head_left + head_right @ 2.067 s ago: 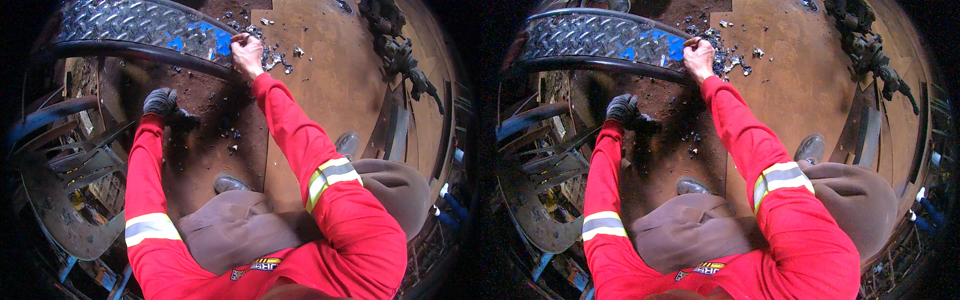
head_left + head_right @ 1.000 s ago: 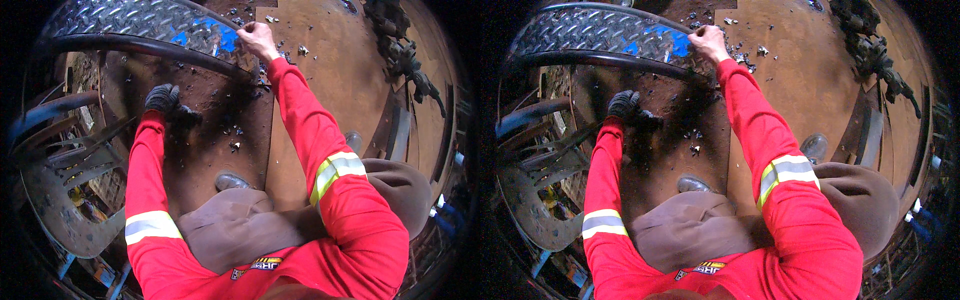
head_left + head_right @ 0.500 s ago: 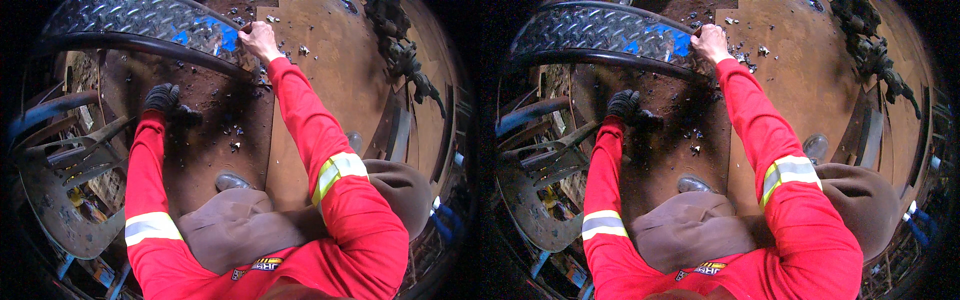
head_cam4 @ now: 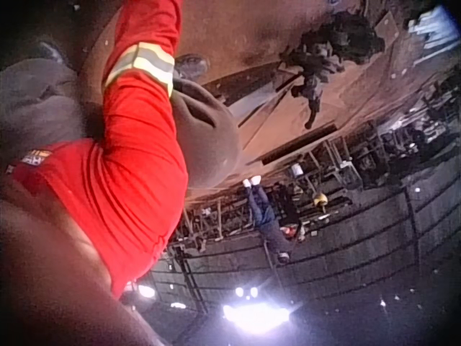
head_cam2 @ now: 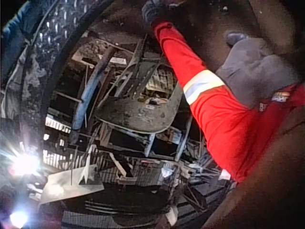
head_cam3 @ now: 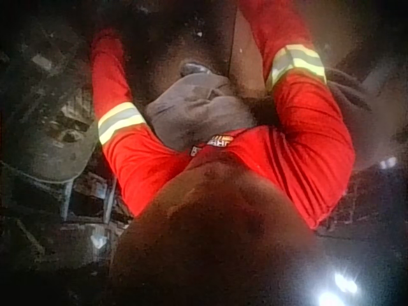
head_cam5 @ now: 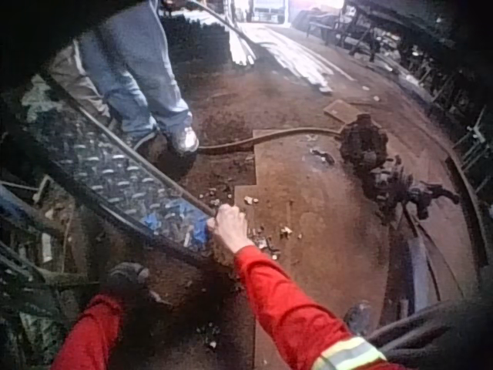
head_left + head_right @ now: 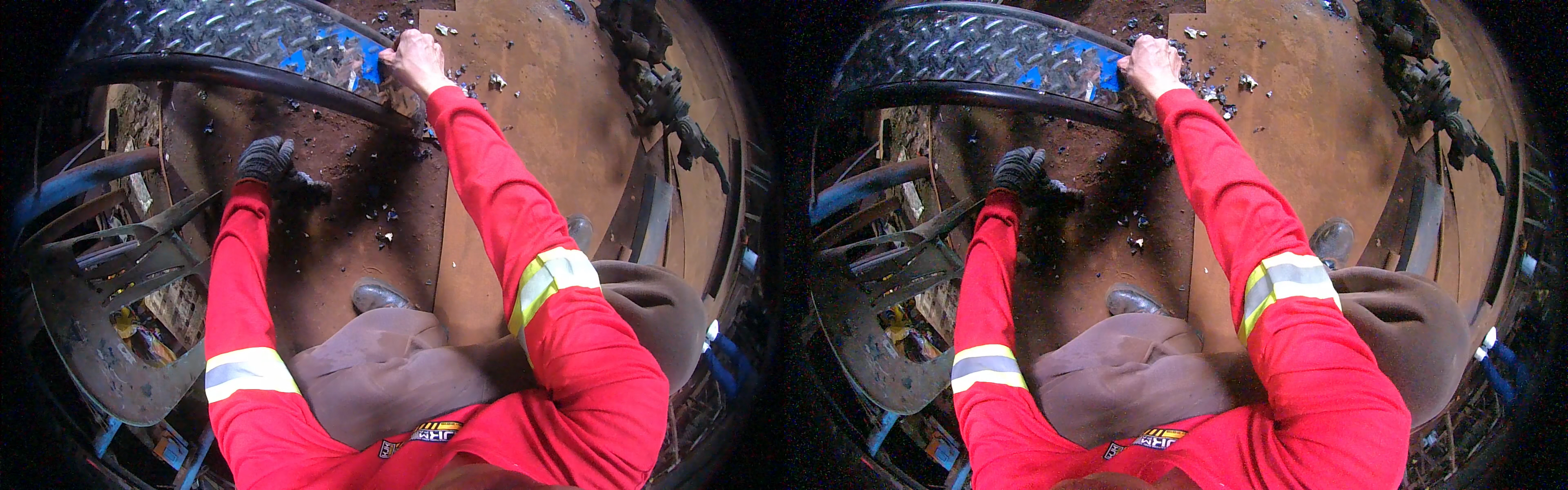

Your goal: The person scrapes blue paint off a curved metal plate using a handheld tool. They repeatedly rub the tool along the surface to remove paint chips, which fall onto the floor.

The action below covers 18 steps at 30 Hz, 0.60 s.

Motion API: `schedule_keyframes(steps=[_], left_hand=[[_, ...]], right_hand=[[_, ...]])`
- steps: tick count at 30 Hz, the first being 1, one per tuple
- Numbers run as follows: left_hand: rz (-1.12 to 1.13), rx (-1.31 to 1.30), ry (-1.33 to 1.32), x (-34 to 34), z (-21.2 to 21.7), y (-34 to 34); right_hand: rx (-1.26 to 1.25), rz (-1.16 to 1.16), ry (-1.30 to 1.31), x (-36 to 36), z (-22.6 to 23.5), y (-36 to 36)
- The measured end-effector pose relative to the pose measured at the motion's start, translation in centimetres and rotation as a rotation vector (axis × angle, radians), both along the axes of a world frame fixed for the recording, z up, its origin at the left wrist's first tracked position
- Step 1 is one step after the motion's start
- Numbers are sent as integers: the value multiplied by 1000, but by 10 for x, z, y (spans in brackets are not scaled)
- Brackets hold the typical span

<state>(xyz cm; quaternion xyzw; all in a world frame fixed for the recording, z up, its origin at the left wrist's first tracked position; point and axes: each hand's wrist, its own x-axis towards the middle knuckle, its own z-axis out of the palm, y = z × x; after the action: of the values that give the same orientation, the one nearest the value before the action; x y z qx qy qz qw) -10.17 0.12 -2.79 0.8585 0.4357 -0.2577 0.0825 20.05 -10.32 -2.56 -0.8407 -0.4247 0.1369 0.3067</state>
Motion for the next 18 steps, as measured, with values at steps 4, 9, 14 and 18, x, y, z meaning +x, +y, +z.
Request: schedule_keyframes(steps=[4, 9, 14, 18], left_hand=[[1, -7, -5, 1, -1, 1], [2, -1, -18, 0, 1, 1], [-2, 3, -16, 3, 0, 1], [9, 14, -40, -3, 2, 0]], right_hand=[[-15, -13, 42, 1, -4, 1], [-7, -1, 131, 2, -4, 2], [63, 20, 304, 5, -3, -1], [254, 134, 509, 5, 20, 7]])
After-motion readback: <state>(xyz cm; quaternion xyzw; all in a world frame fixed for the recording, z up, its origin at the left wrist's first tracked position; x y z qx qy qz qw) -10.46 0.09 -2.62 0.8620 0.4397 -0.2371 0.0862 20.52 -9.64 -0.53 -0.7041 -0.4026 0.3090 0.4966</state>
